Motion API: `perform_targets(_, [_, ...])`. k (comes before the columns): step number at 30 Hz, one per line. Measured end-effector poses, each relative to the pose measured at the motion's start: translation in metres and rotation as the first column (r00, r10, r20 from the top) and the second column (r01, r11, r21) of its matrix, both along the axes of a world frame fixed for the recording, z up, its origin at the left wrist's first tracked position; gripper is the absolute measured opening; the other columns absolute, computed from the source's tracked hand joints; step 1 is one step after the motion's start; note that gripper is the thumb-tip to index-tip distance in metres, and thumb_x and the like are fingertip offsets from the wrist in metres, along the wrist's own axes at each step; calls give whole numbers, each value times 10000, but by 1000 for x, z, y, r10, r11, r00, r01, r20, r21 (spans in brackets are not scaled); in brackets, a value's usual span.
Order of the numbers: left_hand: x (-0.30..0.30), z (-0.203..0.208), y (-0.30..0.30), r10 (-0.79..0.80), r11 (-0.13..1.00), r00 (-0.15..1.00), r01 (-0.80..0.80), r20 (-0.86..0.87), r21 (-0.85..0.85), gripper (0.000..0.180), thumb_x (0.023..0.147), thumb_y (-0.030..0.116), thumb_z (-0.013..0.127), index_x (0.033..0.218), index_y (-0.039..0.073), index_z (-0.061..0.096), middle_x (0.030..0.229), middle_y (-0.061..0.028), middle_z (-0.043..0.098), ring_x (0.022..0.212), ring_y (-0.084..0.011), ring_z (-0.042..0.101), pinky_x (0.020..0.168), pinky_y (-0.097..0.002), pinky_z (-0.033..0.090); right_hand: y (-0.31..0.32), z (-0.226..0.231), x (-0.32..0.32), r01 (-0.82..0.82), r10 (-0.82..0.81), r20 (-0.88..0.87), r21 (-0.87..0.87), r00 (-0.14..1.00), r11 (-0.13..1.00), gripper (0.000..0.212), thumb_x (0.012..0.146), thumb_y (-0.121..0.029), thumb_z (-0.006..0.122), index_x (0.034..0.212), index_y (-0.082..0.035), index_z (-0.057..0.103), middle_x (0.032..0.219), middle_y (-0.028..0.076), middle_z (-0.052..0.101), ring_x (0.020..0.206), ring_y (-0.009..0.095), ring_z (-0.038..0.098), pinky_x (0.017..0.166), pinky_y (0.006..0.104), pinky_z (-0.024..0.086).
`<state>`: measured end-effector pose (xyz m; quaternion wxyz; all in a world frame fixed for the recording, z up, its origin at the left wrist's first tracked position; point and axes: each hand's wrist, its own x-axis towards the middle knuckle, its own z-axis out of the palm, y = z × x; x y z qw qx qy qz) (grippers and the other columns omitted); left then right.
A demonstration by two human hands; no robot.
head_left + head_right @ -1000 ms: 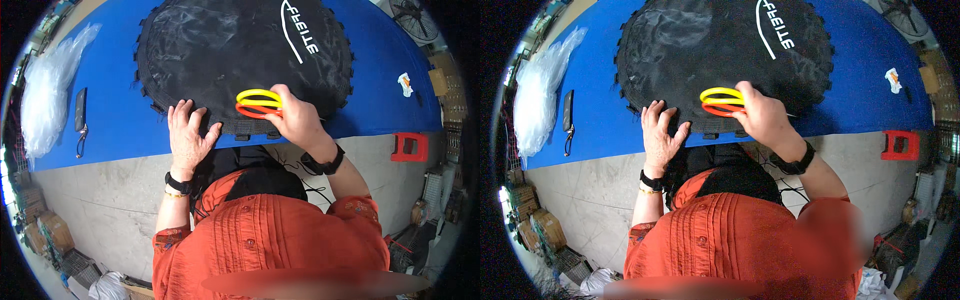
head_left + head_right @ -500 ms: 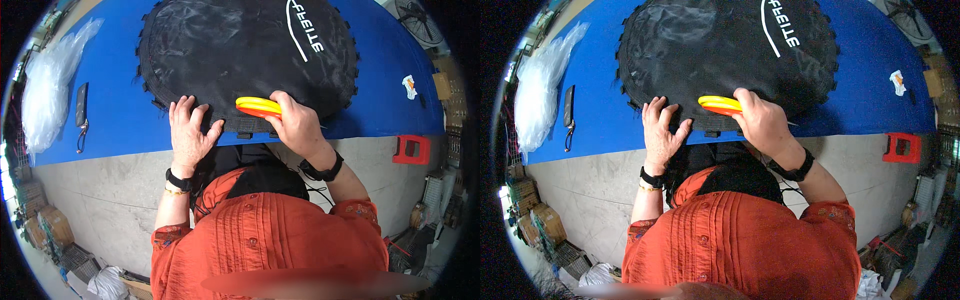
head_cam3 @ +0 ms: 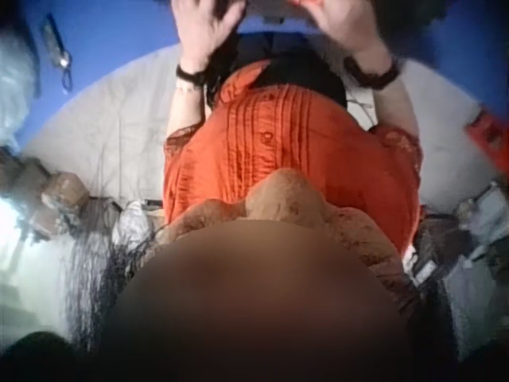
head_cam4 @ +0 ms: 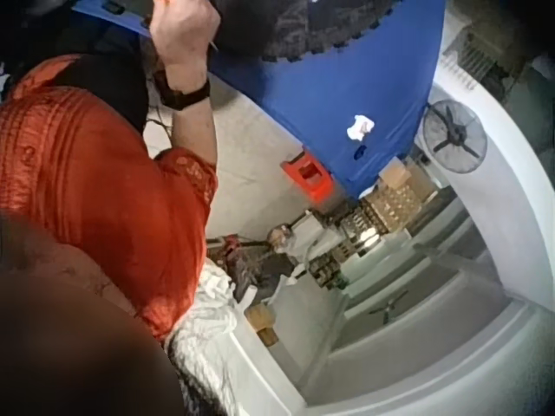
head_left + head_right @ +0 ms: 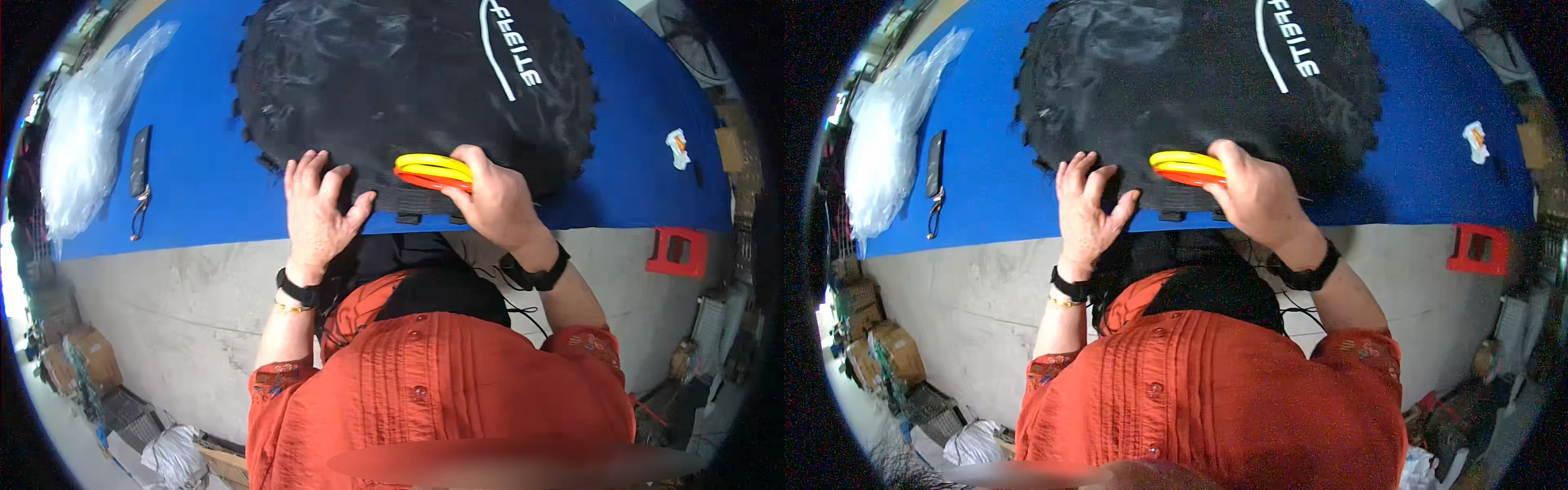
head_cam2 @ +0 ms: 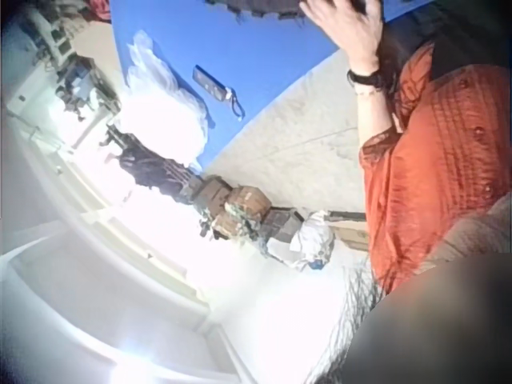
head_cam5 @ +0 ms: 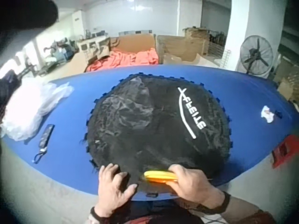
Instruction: Trimming the excess material from a circular mesh mat using scissors at a workbench.
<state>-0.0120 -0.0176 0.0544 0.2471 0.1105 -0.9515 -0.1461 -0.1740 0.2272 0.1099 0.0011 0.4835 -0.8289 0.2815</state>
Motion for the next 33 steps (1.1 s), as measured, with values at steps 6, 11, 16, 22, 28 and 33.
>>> perform_targets(6, [-2, -1, 0, 8, 1000, 1000, -8, 26, -3, 529, 866, 462, 832, 1229, 93, 720, 1407, -208, 592, 1416, -412, 503, 1255, -588, 309, -16, -4, 1, -8, 8, 5, -11, 1000, 1000, 400, 920, -149, 794, 1211, -54, 537, 1003, 164, 715, 866, 360, 745, 713, 435, 584])
perform_targets(11, [-2, -1, 1, 9, 1000, 999, -8, 31, -2, 530, 865, 463, 834, 1231, 97, 721, 1412, -207, 594, 1422, -409, 501, 1256, -587, 309, 2, 2, 1, -39, 38, -36, -21, 999, 999, 397, 917, -141, 801, 1210, -48, 550, 988, 169, 717, 857, 360, 747, 713, 439, 587])
perform_targets(16, [0, 1, 2, 11, 1000, 999, -10, 36, -3, 533, 866, 466, 835, 1232, 97, 721, 1411, -209, 596, 1422, -412, 501, 1256, -588, 309, 6, -4, -3, 65, -66, -37, -28, 997, 997, 411, 917, -143, 807, 1228, -39, 560, 966, 180, 730, 852, 362, 751, 720, 439, 591])
perform_targets(22, [0, -1, 2, 0, 1000, 999, 0, 36, -1, 542, 862, 428, 854, 1260, 95, 698, 1427, -206, 591, 1420, -422, 502, 1253, -589, 316, 15, -1, 3, 68, -68, -17, -6, 998, 998, 410, 919, -155, 808, 1229, -43, 565, 976, 172, 736, 859, 365, 753, 733, 441, 595])
perform_targets(28, [-1, 1, 1, 4, 1000, 999, -3, 40, -20, 541, 878, 444, 838, 1265, 94, 695, 1425, -203, 592, 1418, -425, 502, 1251, -590, 317, 39, -1, -11, 208, -208, -11, 44, 978, 977, 403, 933, -212, 802, 1220, -62, 561, 1011, 188, 721, 880, 404, 742, 744, 469, 593])
perform_targets(33, [-2, 0, 1, -3, 1000, 999, 4, 41, -19, 544, 879, 447, 837, 1265, 91, 699, 1423, -203, 594, 1420, -427, 501, 1251, -589, 315, 61, 0, -30, 269, -263, -81, 67, 961, 961, 428, 942, -219, 791, 1251, -72, 534, 1013, 188, 720, 879, 414, 739, 735, 477, 592])
